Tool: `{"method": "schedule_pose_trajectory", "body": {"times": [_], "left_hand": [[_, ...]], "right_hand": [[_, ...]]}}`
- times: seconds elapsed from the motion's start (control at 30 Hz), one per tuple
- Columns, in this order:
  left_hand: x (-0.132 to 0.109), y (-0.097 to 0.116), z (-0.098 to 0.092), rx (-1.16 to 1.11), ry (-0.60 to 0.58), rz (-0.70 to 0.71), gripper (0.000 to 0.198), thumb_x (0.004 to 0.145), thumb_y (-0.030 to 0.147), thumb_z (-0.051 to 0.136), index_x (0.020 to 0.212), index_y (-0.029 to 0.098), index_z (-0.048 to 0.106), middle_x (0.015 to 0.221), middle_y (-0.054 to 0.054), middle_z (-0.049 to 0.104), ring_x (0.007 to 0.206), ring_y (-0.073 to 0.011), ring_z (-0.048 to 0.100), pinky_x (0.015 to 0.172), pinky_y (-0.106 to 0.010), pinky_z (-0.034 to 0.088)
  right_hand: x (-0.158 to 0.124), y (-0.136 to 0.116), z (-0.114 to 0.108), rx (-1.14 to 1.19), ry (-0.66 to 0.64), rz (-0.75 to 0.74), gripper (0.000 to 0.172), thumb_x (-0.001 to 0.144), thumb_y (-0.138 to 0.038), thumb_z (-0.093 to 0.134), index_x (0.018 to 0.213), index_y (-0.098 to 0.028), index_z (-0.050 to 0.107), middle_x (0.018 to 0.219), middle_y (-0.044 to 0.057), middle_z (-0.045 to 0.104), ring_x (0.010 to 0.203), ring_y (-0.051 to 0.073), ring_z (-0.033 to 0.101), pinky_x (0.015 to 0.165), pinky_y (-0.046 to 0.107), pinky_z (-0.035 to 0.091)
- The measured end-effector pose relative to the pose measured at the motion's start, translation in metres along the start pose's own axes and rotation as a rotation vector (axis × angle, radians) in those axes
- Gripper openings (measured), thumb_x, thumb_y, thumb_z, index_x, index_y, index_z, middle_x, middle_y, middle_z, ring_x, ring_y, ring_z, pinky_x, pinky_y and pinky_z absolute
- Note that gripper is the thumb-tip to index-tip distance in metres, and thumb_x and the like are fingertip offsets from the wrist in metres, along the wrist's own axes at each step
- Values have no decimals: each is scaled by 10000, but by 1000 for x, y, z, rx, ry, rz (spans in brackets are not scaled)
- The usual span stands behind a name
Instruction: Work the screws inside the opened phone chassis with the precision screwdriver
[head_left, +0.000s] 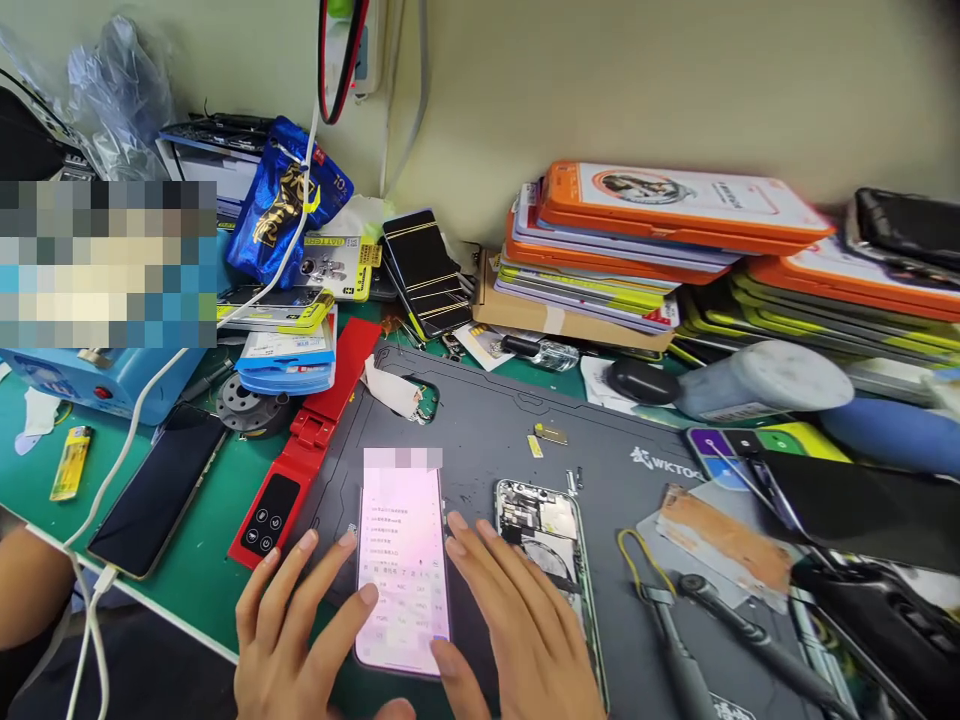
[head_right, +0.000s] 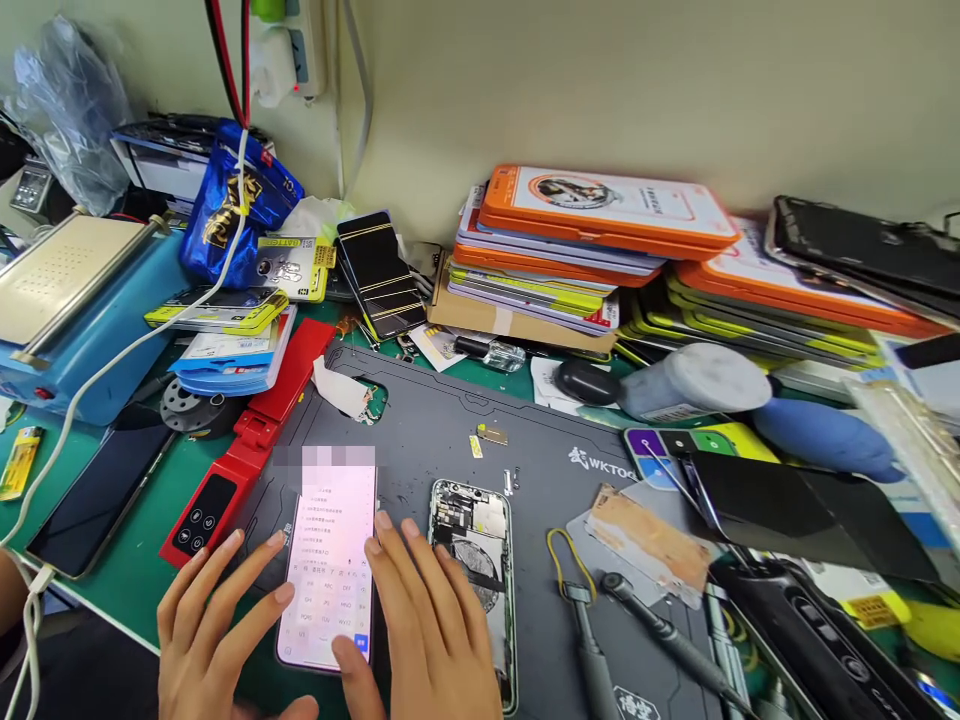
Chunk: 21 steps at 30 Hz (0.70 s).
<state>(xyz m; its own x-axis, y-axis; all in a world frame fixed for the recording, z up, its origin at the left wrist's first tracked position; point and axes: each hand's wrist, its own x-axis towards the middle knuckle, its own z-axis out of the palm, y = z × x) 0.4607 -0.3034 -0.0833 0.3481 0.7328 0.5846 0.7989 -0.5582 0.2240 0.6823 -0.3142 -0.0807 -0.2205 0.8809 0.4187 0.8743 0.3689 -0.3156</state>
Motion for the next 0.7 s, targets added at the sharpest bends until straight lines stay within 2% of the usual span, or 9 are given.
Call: {"method": "schedule_pose_trajectory", "body": {"times": [0.07, 0.17, 0.27, 0.37, 0.53, 0.7], "left_hand": [[2, 0, 2, 3, -3, -5, 557, 1048, 670, 516, 1203, 180, 730, 1322, -174, 787, 1606, -267, 488, 1372, -468, 301], [2, 0, 5, -1, 22, -29, 599, 1039, 707, 512, 1209, 181, 743, 1280, -163, 814, 1627, -215, 469, 1428, -456, 199], [-1, 1, 8, -32, 40, -68, 577, 1042, 693, 528, 1227, 191, 743, 1314, -160, 803, 1639, -216, 456, 1448, -504, 146], [-3, 0, 10, -42, -14, -62, 487, 1036, 628, 607, 1252, 211, 733, 1350, -143, 792, 1673, -216, 397, 1460, -555, 95], [-5, -2, 11, -30, -24, -49, 421, 1008, 566, 702, 1246, 220, 724, 1350, -134, 792, 1672, -212, 398, 1461, -583, 106], [-9, -5, 10, -3, -55, -28, 436, 1021, 574, 677, 1272, 220, 724, 1364, -124, 787, 1675, -211, 393, 1466, -568, 106]], "right_hand": [[15, 1, -3, -24, -31, -16, 551, 1176, -412, 445, 1632, -102, 445, 1631, 121, 560, 1558, 271, 482, 1244, 443, 450], [32, -2, -3, -21, -26, 1, 500, 1191, -410, 403, 1558, -86, 506, 1638, 110, 553, 1608, 233, 393, 1295, 413, 349], [39, -6, 1, 7, -29, -3, 503, 1198, -428, 393, 1557, -94, 502, 1645, 81, 548, 1631, 221, 339, 1318, 405, 282], [41, -7, 3, 26, -43, -6, 508, 1201, -442, 392, 1563, -101, 493, 1681, 65, 508, 1645, 217, 306, 1324, 401, 255], [46, -6, 2, 46, -32, 3, 479, 1202, -404, 391, 1547, -89, 498, 1667, 75, 524, 1641, 197, 314, 1342, 380, 241], [47, -5, 1, 48, -9, 10, 491, 1206, -436, 377, 1541, -102, 508, 1639, 72, 556, 1635, 187, 333, 1358, 369, 245]]}}
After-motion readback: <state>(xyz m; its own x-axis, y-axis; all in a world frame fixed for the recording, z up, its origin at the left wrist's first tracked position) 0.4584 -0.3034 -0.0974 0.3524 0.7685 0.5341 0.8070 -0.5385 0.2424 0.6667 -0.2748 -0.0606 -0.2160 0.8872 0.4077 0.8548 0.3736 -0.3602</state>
